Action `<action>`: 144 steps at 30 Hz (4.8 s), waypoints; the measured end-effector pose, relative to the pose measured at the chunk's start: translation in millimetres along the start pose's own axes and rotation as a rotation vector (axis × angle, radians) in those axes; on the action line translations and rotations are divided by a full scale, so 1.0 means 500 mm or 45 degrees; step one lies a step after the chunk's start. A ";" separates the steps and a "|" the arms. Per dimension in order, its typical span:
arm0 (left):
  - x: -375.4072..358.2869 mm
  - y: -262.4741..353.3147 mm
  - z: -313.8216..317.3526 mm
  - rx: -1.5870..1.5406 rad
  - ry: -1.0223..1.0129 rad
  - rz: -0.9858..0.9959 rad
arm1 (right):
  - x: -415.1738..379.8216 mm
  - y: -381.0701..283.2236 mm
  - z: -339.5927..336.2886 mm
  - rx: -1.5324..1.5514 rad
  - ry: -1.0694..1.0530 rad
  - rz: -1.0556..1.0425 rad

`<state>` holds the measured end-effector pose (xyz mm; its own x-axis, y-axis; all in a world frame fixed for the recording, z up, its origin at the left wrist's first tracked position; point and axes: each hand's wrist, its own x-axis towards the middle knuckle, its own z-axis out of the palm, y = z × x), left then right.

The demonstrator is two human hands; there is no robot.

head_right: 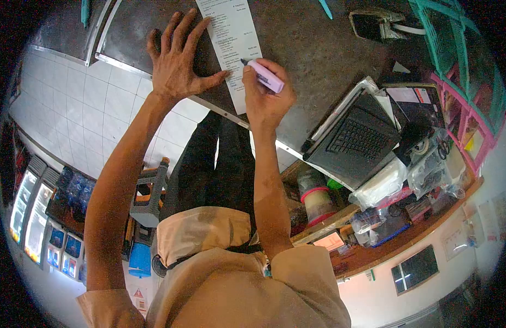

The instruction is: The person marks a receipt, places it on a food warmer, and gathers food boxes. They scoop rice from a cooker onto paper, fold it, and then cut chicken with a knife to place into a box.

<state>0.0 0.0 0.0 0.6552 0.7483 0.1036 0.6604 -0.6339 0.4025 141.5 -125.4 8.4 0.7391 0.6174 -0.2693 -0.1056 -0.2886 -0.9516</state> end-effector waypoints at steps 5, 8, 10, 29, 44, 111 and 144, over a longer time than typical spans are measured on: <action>-0.001 0.004 -0.003 0.020 -0.014 -0.013 | 0.000 -0.005 0.026 -0.218 -0.030 -0.297; -0.001 0.001 -0.001 0.003 0.005 0.001 | -0.002 -0.018 0.047 -0.338 -0.085 -0.405; 0.000 0.001 -0.001 0.007 -0.003 0.001 | 0.001 -0.024 0.052 -0.409 -0.096 -0.545; 0.013 0.007 -0.029 0.086 -0.447 -0.186 | 0.012 -0.023 -0.006 -0.136 0.065 -0.031; 0.005 0.002 -0.018 0.109 -0.326 -0.104 | -0.005 -0.011 0.037 -0.448 -0.035 -0.552; -0.025 -0.150 -0.189 -2.187 0.287 -1.036 | 0.122 -0.377 0.386 -0.880 -1.045 -0.386; 0.810 -1.634 -1.765 -1.428 0.902 -0.070 | 0.216 -0.462 1.924 -1.229 -0.353 -0.597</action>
<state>-598.1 993.2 515.8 0.0801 0.9241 0.3738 -0.2031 -0.3520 0.9137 -394.1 711.7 56.6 0.3831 0.9223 -0.0510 0.7976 -0.3581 -0.4854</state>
